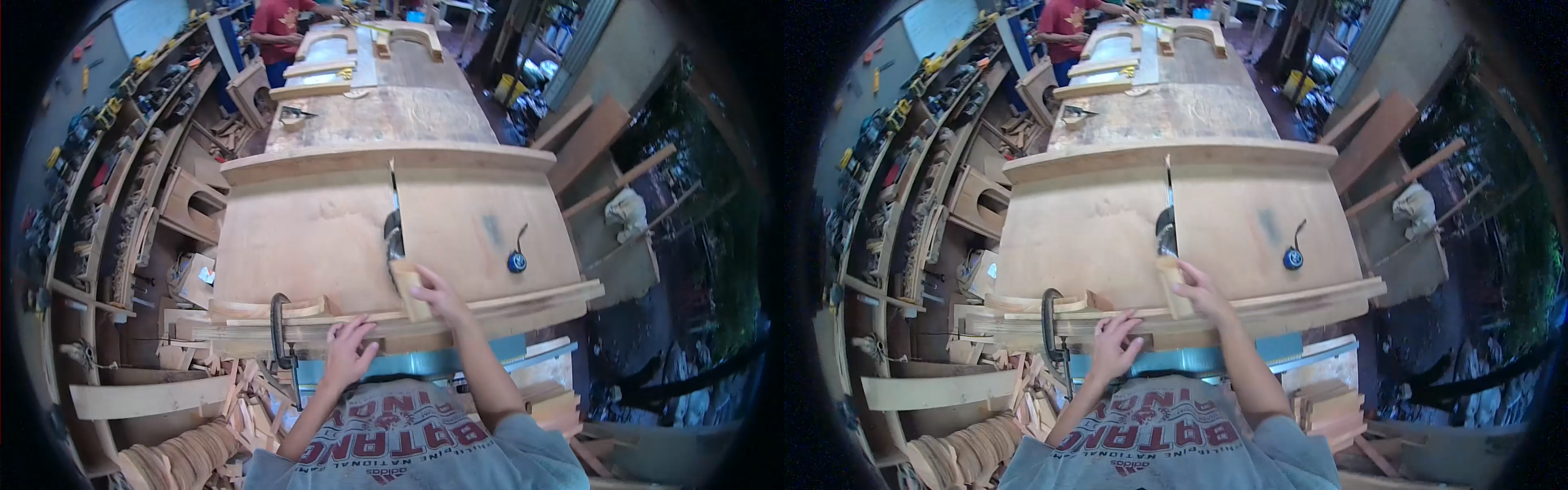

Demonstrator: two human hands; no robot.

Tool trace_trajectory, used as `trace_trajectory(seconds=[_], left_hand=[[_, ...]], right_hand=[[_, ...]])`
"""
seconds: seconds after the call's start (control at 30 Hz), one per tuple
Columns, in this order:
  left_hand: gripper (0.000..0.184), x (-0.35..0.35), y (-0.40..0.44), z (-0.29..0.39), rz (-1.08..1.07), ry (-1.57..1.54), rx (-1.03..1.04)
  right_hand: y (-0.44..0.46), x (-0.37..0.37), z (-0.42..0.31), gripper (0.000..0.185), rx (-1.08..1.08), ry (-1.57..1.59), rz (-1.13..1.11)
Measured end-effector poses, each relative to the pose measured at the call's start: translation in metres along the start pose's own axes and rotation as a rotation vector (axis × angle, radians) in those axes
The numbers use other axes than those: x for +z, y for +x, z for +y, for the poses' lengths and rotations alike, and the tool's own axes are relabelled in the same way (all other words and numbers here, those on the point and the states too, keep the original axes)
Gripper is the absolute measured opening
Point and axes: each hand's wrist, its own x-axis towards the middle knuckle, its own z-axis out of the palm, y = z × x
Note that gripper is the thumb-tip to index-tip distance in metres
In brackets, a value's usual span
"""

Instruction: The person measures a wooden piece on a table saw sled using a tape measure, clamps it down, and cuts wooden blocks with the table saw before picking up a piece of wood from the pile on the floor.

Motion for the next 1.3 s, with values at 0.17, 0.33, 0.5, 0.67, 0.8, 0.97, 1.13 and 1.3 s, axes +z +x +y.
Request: trace_trajectory(seconds=[0.17, 0.33, 0.5, 0.67, 0.8, 0.97, 1.13, 1.3], left_hand=[[0.042, 0.007, -0.007, -0.006, 0.008, 0.096, 0.141], [0.046, 0.008, -0.017, 0.001, 0.074, -0.106, -0.003], [0.05, 0.001, -0.038, 0.018, 0.059, -0.053, 0.08], [0.048, -0.007, -0.053, 0.013, 0.048, -0.057, 0.096], [0.039, -0.009, -0.073, 0.005, -0.024, -0.103, 0.087], [0.029, 0.001, -0.095, -0.008, -0.233, -0.179, 0.056], [0.025, 0.008, -0.088, -0.013, -0.343, -0.175, 0.154], [0.019, 0.013, -0.069, -0.011, -0.382, -0.173, 0.247]], right_hand=[[-0.089, -0.026, 0.02, 0.072, 0.083, 0.088, -0.101], [-0.125, 0.004, 0.07, 0.074, 0.207, 0.13, -0.165], [-0.135, 0.062, 0.02, 0.091, 0.079, 0.173, -0.162], [-0.131, 0.055, 0.029, 0.086, 0.069, -0.048, -0.296], [-0.154, 0.035, 0.03, 0.082, 0.159, 0.045, -0.28], [-0.228, -0.038, 0.105, 0.082, 0.218, 0.291, -0.143], [-0.427, -0.101, 0.299, 0.066, 0.62, 0.433, 0.621], [-0.592, -0.014, 0.389, 0.043, 1.025, 0.439, 1.242]])
